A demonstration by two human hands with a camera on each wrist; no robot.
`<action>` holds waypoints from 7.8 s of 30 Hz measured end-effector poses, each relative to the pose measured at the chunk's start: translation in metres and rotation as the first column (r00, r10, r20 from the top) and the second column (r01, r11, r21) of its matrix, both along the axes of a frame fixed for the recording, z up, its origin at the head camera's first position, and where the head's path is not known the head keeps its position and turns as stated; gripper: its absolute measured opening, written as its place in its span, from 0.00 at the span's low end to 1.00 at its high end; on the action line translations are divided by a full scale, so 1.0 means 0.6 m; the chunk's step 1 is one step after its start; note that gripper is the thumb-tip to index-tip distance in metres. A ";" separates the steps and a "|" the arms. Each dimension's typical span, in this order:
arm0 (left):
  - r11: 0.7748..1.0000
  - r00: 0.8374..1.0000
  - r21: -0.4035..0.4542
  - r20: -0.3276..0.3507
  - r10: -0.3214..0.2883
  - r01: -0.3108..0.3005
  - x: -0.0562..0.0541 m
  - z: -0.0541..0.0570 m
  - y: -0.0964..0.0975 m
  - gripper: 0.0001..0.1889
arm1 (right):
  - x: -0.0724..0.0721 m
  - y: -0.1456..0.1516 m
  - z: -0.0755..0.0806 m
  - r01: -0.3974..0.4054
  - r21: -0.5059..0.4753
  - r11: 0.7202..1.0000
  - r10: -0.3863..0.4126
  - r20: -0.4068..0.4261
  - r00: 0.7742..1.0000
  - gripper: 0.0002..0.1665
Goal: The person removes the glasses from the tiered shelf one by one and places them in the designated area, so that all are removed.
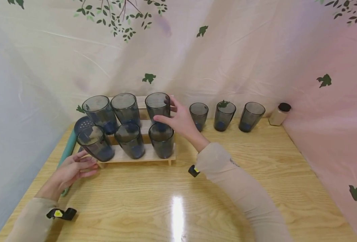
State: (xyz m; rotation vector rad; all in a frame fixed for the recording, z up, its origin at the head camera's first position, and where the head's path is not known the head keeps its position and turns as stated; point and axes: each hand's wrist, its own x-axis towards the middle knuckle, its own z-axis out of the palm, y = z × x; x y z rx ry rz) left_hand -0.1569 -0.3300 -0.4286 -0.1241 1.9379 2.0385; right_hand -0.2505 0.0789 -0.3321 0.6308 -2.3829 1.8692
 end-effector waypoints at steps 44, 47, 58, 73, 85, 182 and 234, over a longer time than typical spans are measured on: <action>1.000 1.000 0.006 -0.012 -0.016 0.016 0.001 0.000 0.001 0.34 | 0.056 0.219 0.038 0.311 0.128 0.942 -0.315 0.015 0.949 0.49; 1.000 1.000 0.008 -0.012 -0.018 0.018 0.000 -0.001 0.000 0.35 | 0.060 0.239 0.035 0.339 0.142 0.930 -0.344 0.009 0.939 0.47; 1.000 1.000 0.019 -0.020 -0.019 0.019 0.000 -0.001 -0.001 0.36 | 0.067 0.324 0.003 0.423 0.214 0.880 -0.439 0.028 0.898 0.45; 1.000 0.999 0.025 -0.035 -0.019 0.019 0.003 -0.003 -0.002 0.27 | 0.081 0.410 -0.067 0.488 0.132 0.863 -0.493 0.006 0.870 0.39; 0.999 0.999 0.026 -0.039 -0.019 0.020 0.002 -0.006 -0.003 0.24 | 0.093 0.454 -0.111 0.533 0.229 0.814 -0.556 0.045 0.830 0.44; 1.000 1.000 -0.012 -0.027 -0.007 0.007 -0.001 -0.007 -0.002 0.35 | 0.074 0.222 0.097 0.059 0.074 0.996 -0.044 -0.191 0.981 0.56; 1.000 1.000 0.016 0.003 0.014 -0.014 -0.001 -0.004 0.000 0.30 | -0.038 -0.136 0.056 -0.219 0.238 0.946 0.205 0.083 0.975 0.62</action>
